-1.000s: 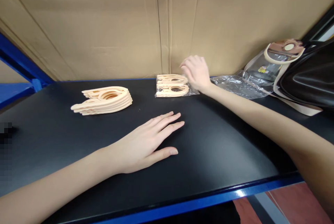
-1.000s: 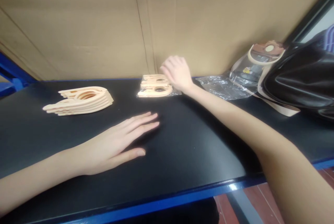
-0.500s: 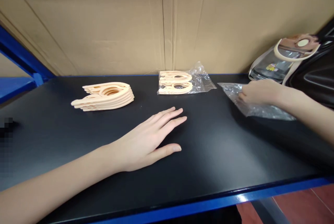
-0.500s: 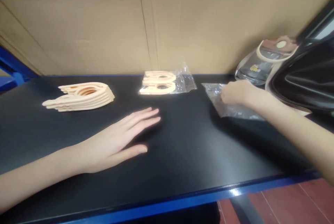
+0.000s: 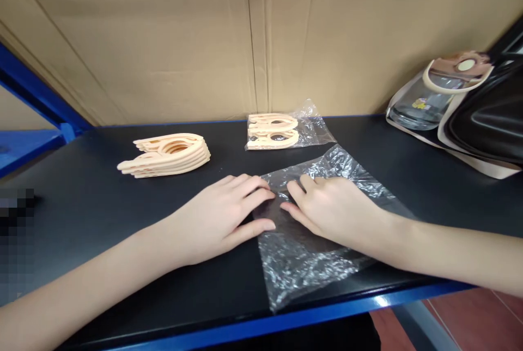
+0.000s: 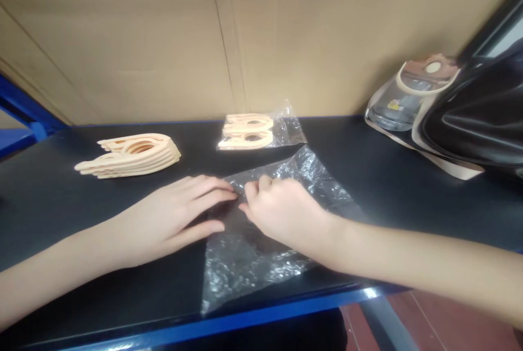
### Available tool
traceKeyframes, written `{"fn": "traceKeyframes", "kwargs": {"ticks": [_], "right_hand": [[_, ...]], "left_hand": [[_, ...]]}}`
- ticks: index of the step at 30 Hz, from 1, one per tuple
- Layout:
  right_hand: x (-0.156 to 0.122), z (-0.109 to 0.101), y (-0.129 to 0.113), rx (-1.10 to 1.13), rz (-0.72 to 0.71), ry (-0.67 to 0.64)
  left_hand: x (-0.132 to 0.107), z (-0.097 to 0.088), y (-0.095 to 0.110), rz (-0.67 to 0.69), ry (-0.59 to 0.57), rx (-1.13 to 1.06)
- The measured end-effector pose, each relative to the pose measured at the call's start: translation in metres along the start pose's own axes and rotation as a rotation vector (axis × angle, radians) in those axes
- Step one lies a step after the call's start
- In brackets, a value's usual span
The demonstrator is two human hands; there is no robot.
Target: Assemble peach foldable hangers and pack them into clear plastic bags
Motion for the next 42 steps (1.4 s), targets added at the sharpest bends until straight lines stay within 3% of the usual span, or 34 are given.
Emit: {"fn": "traceKeyframes", "kwargs": {"ticks": [7, 13, 19, 22, 28, 36, 42], "right_hand": [[-0.001, 0.019, 0.026, 0.331, 0.088, 0.048], [-0.005, 0.038, 0.031, 0.504, 0.232, -0.095], [-0.007, 0.042, 0.034, 0.553, 0.286, -0.181], [-0.007, 0.04, 0.034, 0.578, 0.29, -0.213], [-0.01, 0.036, 0.033, 0.663, 0.323, -0.321], [-0.013, 0.041, 0.033, 0.748, 0.244, -0.333], [-0.012, 0.041, 0.034, 0.763, 0.206, -0.39]], "left_hand": [[-0.014, 0.0, -0.032, -0.178, -0.071, 0.097], [-0.024, 0.005, -0.039, -0.32, -0.184, 0.048], [-0.024, 0.001, -0.047, -0.417, -0.176, -0.008], [-0.021, -0.002, -0.053, -0.487, -0.118, -0.039], [-0.018, -0.01, -0.07, -0.726, 0.14, -0.232], [-0.017, -0.008, -0.082, -0.916, 0.166, -0.518], [-0.021, -0.015, -0.084, -1.077, 0.26, -0.691]]}}
Point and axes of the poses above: each hand's wrist, its own x-axis towards the middle knuckle, its own z-axis out of the palm, y = z × x, the point moved 5 cm from there along x, towards the middle knuckle, and after that the axes turned 11 degrees about y, right-handed, at the moved point
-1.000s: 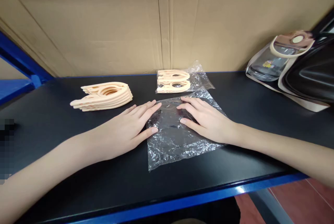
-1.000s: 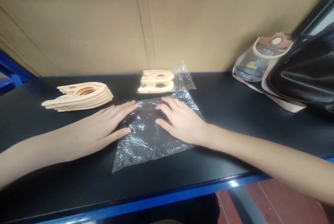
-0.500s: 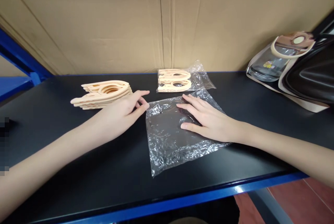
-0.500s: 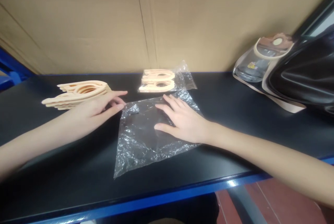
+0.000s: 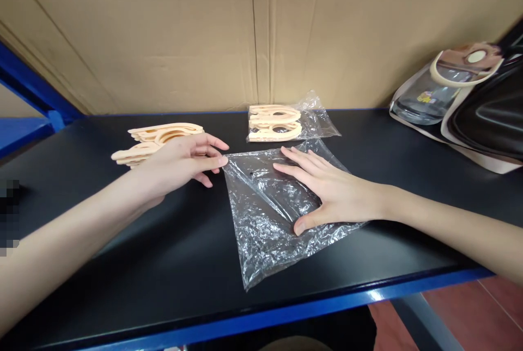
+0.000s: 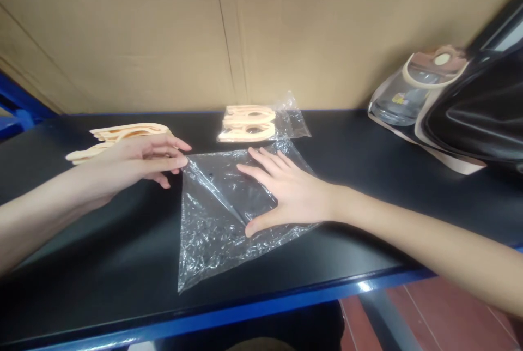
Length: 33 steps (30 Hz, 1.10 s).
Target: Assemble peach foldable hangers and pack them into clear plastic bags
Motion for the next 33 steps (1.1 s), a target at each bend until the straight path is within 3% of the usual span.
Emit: {"fn": "traceKeyframes", "kwargs": {"ticks": [5, 9, 14, 20, 25, 33], "right_hand": [[-0.001, 0.001, -0.002, -0.018, 0.015, 0.019], [-0.002, 0.003, -0.003, -0.03, 0.031, 0.04], [-0.004, 0.003, -0.003, -0.048, 0.058, 0.061], [-0.006, 0.001, -0.006, -0.056, 0.117, 0.089], [-0.006, 0.0, -0.009, -0.037, 0.148, 0.137], [0.002, -0.026, 0.009, 0.254, 0.148, 0.582]], "left_hand": [[-0.002, 0.004, -0.004, -0.108, -0.057, -0.235], [-0.005, 0.013, -0.012, -0.213, -0.188, -0.268], [-0.004, 0.019, -0.015, -0.157, -0.304, -0.22], [-0.004, 0.015, -0.008, -0.054, -0.203, -0.181], [-0.003, 0.013, -0.005, -0.069, -0.107, -0.19], [0.001, 0.014, -0.01, -0.045, -0.037, -0.153]]}}
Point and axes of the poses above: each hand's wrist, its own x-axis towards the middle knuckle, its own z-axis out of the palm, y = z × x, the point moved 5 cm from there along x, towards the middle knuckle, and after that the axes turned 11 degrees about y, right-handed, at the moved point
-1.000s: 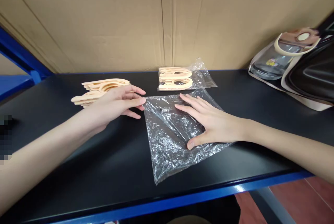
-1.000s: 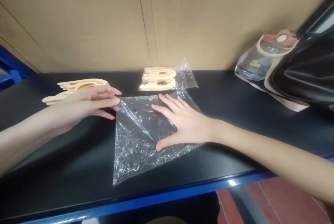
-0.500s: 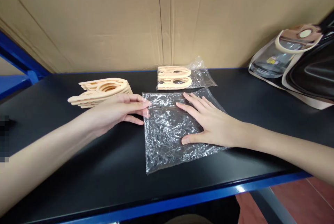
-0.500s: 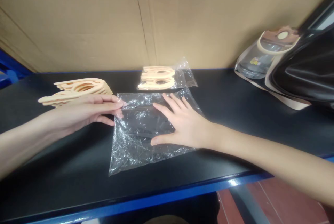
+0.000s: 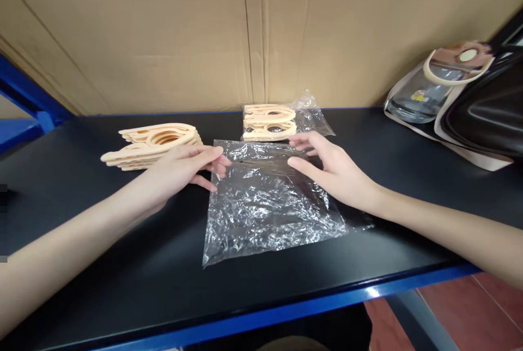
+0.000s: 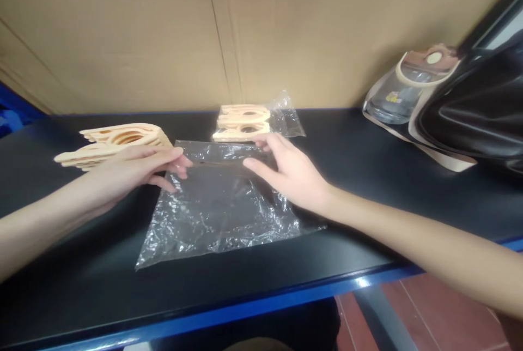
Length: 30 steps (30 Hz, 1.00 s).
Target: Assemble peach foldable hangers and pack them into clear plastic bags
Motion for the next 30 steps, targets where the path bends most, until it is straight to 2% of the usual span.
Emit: {"fn": "traceKeyframes", "kwargs": {"ticks": [5, 9, 13, 18, 23, 30], "right_hand": [[0.008, 0.0, 0.014, -0.165, 0.029, -0.01], [0.009, 0.0, 0.014, -0.3, 0.025, -0.053], [0.009, -0.002, 0.013, -0.421, 0.073, -0.092], [0.009, -0.002, 0.016, -0.259, 0.095, -0.064], [0.009, 0.0, 0.02, -0.068, 0.142, -0.034], [0.008, -0.004, 0.012, -0.203, 0.172, -0.053]], "left_hand": [[-0.003, 0.003, 0.006, 0.063, 0.001, 0.016], [-0.004, 0.004, 0.009, 0.076, -0.034, -0.023], [-0.003, 0.001, 0.006, 0.05, -0.008, -0.064], [-0.003, -0.001, 0.006, 0.055, 0.023, -0.046], [-0.006, 0.001, 0.006, -0.007, 0.013, -0.095], [-0.007, 0.003, 0.006, 0.057, -0.035, -0.082]]}}
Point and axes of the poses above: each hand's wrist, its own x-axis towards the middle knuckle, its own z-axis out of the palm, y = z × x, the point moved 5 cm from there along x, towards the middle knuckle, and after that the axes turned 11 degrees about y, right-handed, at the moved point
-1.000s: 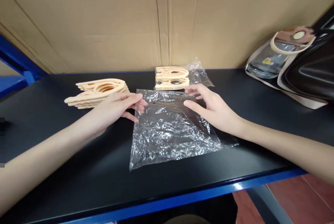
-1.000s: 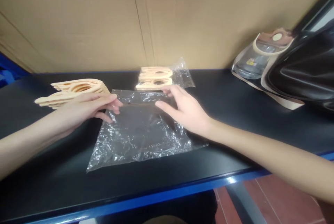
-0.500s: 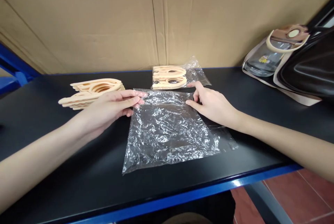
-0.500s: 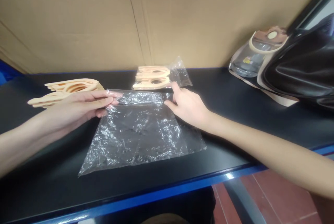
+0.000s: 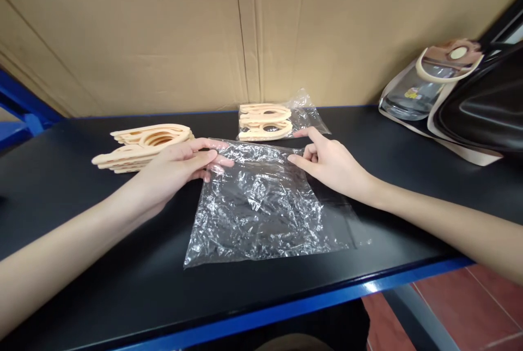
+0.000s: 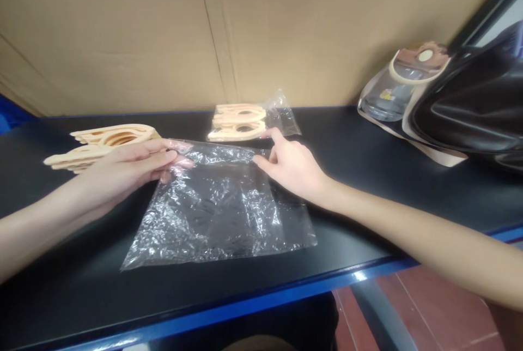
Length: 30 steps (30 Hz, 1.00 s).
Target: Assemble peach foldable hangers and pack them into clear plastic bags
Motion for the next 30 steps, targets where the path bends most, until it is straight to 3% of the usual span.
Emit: {"fn": "traceKeyframes", "kwargs": {"ticks": [11, 18, 30], "right_hand": [[-0.003, 0.0, 0.001, 0.231, 0.0, 0.104], [-0.004, 0.002, -0.002, 0.183, 0.052, 0.0], [0.004, -0.005, 0.007, 0.542, -0.021, 0.252]], "left_hand": [[0.004, -0.003, 0.0, 0.034, 0.031, 0.068], [0.002, -0.003, 0.007, 0.051, 0.068, 0.129], [0.003, -0.007, 0.007, 0.082, 0.17, 0.117]]}}
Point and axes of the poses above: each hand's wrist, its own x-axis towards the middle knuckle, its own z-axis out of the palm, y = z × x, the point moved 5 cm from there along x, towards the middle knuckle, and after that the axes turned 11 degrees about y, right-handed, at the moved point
